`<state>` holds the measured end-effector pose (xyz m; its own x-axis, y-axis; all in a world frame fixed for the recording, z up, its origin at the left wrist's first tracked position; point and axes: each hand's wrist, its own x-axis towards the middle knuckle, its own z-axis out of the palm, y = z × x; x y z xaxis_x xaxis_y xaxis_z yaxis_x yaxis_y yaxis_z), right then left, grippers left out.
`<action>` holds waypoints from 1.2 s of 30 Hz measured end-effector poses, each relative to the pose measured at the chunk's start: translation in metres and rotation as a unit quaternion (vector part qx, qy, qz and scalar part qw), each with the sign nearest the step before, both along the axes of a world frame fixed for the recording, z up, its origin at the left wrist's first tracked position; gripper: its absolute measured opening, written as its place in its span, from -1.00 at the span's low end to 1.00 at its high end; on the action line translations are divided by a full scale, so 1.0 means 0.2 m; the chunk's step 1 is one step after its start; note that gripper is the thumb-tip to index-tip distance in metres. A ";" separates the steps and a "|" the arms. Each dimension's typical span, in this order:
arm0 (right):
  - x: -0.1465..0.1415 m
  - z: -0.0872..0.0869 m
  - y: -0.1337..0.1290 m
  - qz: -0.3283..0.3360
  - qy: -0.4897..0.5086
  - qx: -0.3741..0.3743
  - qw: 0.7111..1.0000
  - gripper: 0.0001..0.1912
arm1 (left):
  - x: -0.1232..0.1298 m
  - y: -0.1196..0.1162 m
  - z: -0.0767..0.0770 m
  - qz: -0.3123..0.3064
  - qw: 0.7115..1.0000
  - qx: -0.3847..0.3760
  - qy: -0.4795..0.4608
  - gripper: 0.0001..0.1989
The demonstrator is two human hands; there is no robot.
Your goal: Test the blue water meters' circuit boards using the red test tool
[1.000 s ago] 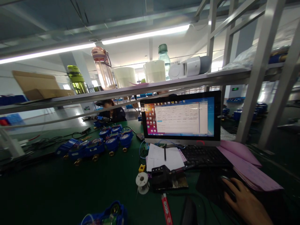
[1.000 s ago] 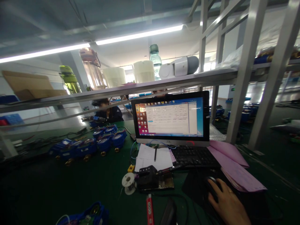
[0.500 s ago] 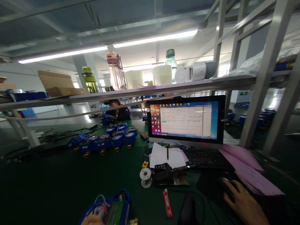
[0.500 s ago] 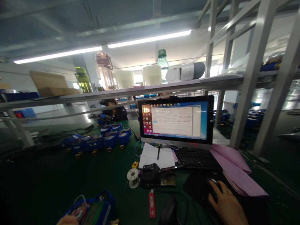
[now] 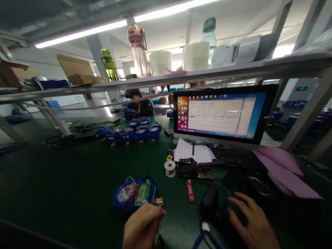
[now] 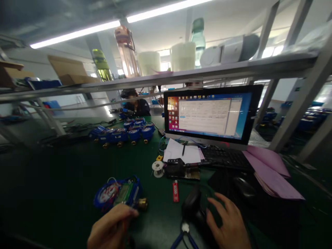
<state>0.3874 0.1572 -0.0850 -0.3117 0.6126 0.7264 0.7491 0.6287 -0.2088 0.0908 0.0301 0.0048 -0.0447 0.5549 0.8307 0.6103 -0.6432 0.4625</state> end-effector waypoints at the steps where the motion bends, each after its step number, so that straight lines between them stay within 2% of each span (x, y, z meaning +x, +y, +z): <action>1: -0.03 -0.01 -0.04 0.001 -0.010 -0.023 1.000 -0.69 | 0.02 0.02 -0.01 -0.011 1.000 -0.009 -0.008 -0.74; 4: -0.10 -0.04 -0.10 -0.022 -0.044 -0.119 0.992 -0.65 | 0.07 0.06 -0.08 0.002 0.991 -0.119 -0.057 -0.73; 8: -0.14 -0.08 -0.13 -0.032 -0.067 -0.213 0.974 -0.58 | 0.12 0.07 -0.17 -0.034 0.953 -0.256 -0.160 -0.82; 11: -0.12 -0.07 -0.11 -0.050 -0.102 -0.214 0.970 -0.55 | 0.15 0.08 -0.22 -0.032 0.913 -0.303 -0.270 -0.86; 13: -0.10 -0.05 -0.10 -0.095 -0.133 -0.213 0.963 -0.54 | 0.16 0.10 -0.26 -0.016 0.886 -0.324 -0.332 -0.83; 16: -0.08 0.03 -0.10 -0.177 -0.192 -0.194 0.946 -0.55 | 0.18 0.12 -0.33 -0.007 0.862 -0.352 -0.366 -0.80; 18: -0.13 0.11 -0.11 -0.192 -0.201 -0.154 0.948 -0.58 | 0.19 0.13 -0.38 -0.008 0.858 -0.364 -0.363 -0.78; 20: -0.24 0.19 -0.12 -0.158 -0.174 -0.147 0.961 -0.61 | 0.20 0.15 -0.42 -0.011 0.853 -0.370 -0.368 -0.80; 21: -0.31 0.23 -0.12 -0.125 -0.162 -0.178 0.962 -0.63 | 0.20 0.15 -0.44 -0.012 0.850 -0.372 -0.373 -0.81; 22: -0.39 0.25 -0.11 -0.089 -0.161 -0.232 0.955 -0.64 | 0.21 0.16 -0.46 -0.010 0.850 -0.372 -0.373 -0.83; 24: -0.54 0.27 -0.07 -0.040 -0.162 -0.348 0.922 -0.64 | 0.21 0.17 -0.48 0.000 0.858 -0.365 -0.362 -0.85; 27: -0.68 0.23 0.05 -0.038 -0.140 -0.421 0.895 -0.65 | 0.19 0.18 -0.50 0.020 0.874 -0.356 -0.330 -0.88; 31: -0.73 0.16 0.17 -0.022 -0.083 -0.486 0.870 -0.77 | 0.17 0.18 -0.51 0.048 0.884 -0.352 -0.304 -0.87; 33: -0.72 0.14 0.17 0.033 -0.042 -0.530 0.846 -0.82 | 0.17 0.18 -0.51 0.057 0.887 -0.348 -0.298 -0.87; 36: -0.69 0.14 0.10 0.158 0.046 -0.595 0.786 -0.77 | 0.17 0.18 -0.51 0.064 0.892 -0.338 -0.294 -0.86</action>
